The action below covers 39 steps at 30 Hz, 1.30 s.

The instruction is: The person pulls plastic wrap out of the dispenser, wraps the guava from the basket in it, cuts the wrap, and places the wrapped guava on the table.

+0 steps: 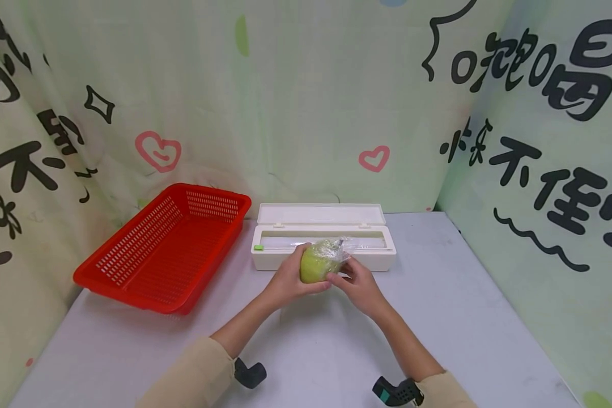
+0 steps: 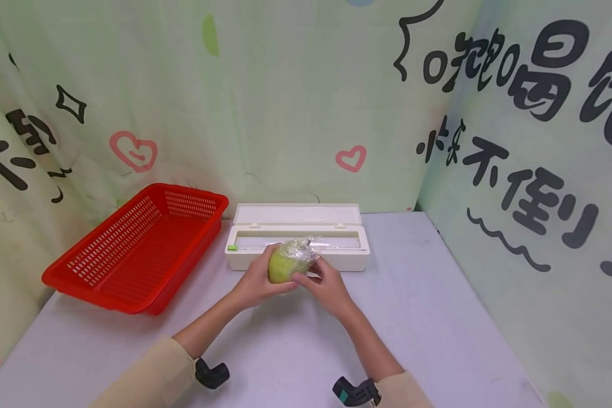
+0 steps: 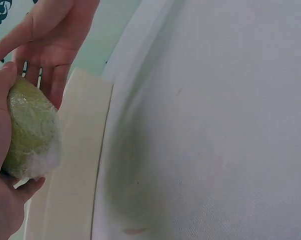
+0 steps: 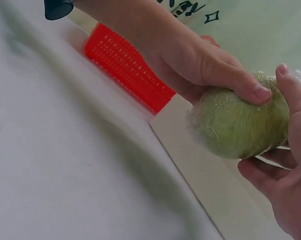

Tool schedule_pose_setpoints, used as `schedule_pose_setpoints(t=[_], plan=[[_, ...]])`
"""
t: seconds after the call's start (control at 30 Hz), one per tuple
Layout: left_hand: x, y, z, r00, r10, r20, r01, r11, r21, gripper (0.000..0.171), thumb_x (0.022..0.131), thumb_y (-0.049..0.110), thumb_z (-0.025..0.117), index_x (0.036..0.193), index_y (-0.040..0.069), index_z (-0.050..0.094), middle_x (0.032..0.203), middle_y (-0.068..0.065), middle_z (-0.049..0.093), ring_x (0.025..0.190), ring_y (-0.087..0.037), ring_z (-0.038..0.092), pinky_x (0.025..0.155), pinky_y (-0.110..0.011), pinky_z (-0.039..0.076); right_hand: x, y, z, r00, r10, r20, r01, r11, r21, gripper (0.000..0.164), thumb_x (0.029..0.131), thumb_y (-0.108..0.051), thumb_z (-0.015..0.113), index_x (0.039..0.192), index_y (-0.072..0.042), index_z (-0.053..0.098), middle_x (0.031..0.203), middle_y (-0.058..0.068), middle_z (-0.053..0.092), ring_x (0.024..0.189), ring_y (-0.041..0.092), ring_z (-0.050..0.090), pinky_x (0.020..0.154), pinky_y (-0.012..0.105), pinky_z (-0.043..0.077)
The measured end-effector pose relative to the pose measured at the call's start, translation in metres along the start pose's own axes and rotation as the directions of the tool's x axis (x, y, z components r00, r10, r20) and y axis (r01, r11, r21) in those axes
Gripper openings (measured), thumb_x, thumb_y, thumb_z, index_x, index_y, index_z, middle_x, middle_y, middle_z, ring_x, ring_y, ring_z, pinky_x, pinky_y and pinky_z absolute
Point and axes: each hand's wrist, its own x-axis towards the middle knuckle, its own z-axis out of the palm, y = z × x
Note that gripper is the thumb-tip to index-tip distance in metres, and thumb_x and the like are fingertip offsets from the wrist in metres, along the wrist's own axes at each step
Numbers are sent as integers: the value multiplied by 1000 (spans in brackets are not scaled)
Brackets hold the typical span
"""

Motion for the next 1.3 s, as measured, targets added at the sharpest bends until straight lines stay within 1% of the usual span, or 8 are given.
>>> schedule_pose_setpoints(t=[0.3, 0.47, 0.57, 0.8, 0.97, 1.07, 1.2, 1.3], plan=[[0, 1, -4, 994, -25, 106, 27, 1000, -13, 85, 80, 42, 77, 147, 16, 31, 137, -4, 51, 114, -18, 52, 96, -37, 48, -1, -3, -4, 1000, 13, -23, -13, 1000, -28, 55, 89, -22, 70, 137, -6, 48, 132, 16, 57, 123, 32, 56, 98, 38, 52], [0, 2, -15, 987, 1, 159, 17, 994, -108, 63, 96, 38, 58, 150, 20, 33, 149, -5, 44, 131, -23, 49, 107, -43, 44, -1, -1, -10, 1000, -19, 1, 19, 1000, -15, 54, 88, -20, 71, 136, -4, 50, 132, 18, 57, 122, 33, 56, 96, 35, 53], [1, 2, -22, 984, 34, 172, -4, 985, -174, 50, 100, 32, 51, 147, 18, 40, 150, -6, 45, 135, -25, 47, 107, -43, 45, -1, 0, -15, 999, -33, 26, 33, 999, -22, 56, 86, -19, 73, 136, -4, 50, 132, 18, 57, 121, 33, 57, 96, 35, 54], [1, -1, -22, 994, 17, 112, 1, 988, -157, 43, 95, 28, 62, 136, 16, 55, 136, -5, 59, 123, -24, 58, 94, -32, 54, -1, 0, -23, 997, -35, 62, 32, 999, 43, 66, 86, -17, 73, 144, -9, 43, 140, 19, 52, 129, 34, 52, 101, 35, 49], [3, -1, -13, 998, 16, 57, -7, 987, -160, 39, 88, 29, 71, 124, 18, 59, 123, -2, 64, 113, -21, 63, 89, -31, 56, -1, 3, -23, 992, -70, 104, 65, 997, 45, 60, 92, -10, 64, 145, 1, 38, 141, 25, 49, 129, 38, 50, 105, 40, 46], [4, -1, -9, 999, 28, 46, -21, 988, -155, 40, 85, 28, 74, 119, 15, 59, 115, -3, 64, 105, -22, 64, 87, -34, 57, 0, 5, -21, 990, -82, 116, 78, 996, 35, 56, 92, -10, 62, 143, 2, 40, 139, 24, 50, 126, 35, 52, 103, 34, 48], [4, -2, -7, 997, 32, 65, -24, 993, -115, 52, 81, 27, 78, 126, 13, 55, 106, -3, 62, 97, -19, 64, 82, -31, 58, 0, 6, -18, 989, -75, 127, 77, 997, -14, 50, 91, -17, 67, 136, -3, 50, 131, 18, 56, 114, 23, 56, 94, 20, 49], [3, -2, -7, 995, 28, 96, -20, 996, -84, 67, 80, 28, 80, 138, 15, 48, 101, -2, 61, 94, -16, 62, 80, -25, 57, 0, 7, -17, 986, -80, 144, 88, 995, -53, 46, 91, -21, 68, 132, -5, 54, 127, 15, 59, 109, 19, 57, 90, 18, 50]])
